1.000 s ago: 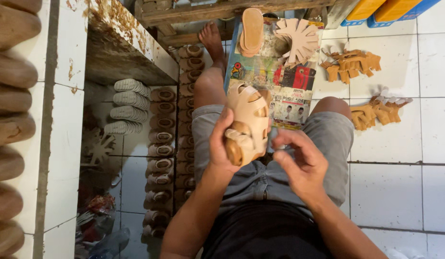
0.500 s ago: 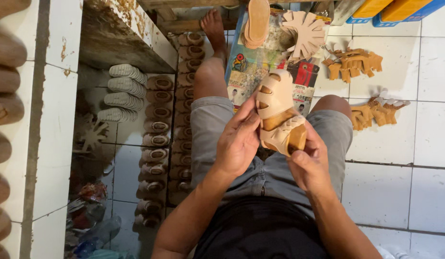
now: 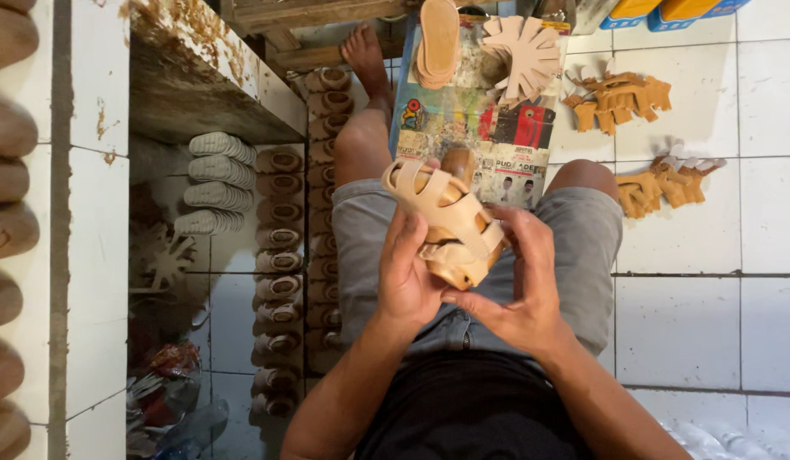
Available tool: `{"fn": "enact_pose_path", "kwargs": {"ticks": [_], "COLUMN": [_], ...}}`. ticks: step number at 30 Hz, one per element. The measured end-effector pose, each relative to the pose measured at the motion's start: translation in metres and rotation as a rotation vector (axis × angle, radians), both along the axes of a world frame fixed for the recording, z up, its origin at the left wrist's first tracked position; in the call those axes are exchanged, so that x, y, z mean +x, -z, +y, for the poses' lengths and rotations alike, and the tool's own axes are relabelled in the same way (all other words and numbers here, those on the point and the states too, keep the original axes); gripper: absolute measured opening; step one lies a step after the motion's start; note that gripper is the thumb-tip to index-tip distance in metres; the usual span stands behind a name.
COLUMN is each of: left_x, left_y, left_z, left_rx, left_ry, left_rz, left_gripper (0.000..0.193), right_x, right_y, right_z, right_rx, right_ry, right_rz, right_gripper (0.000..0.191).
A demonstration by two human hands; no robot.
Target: The person sits on the floor and assembles a pair of sandals by hand. They pick up a sole, attach a pre-cut upper piece, fold and tuck the straps into slots on the sole, and press the parts together to secure them.
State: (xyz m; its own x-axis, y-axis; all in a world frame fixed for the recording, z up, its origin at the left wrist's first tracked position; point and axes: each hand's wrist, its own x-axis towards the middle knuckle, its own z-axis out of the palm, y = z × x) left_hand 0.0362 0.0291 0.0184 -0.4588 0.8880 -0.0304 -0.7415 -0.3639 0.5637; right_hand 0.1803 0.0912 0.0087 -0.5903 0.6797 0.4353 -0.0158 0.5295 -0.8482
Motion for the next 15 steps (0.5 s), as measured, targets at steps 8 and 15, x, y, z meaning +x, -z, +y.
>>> {"fn": "enact_pose_path", "kwargs": {"ticks": [8,15], "left_x": [-0.002,-0.014], "left_y": [0.003,0.028], "left_z": [0.0,-0.003], "left_rx": [0.041,0.056], "left_ry": [0.035,-0.013], "left_rz": [-0.115,0.076], "left_gripper": [0.067,0.057], "right_x": [-0.002,-0.002], "right_y": [0.013,0.004], "right_z": [-0.006,-0.002], "right_rx": [-0.056,-0.896], "right_ry": [0.005,-0.176], "right_rz": [0.085,0.529], "right_gripper": [0.105,0.108]}}
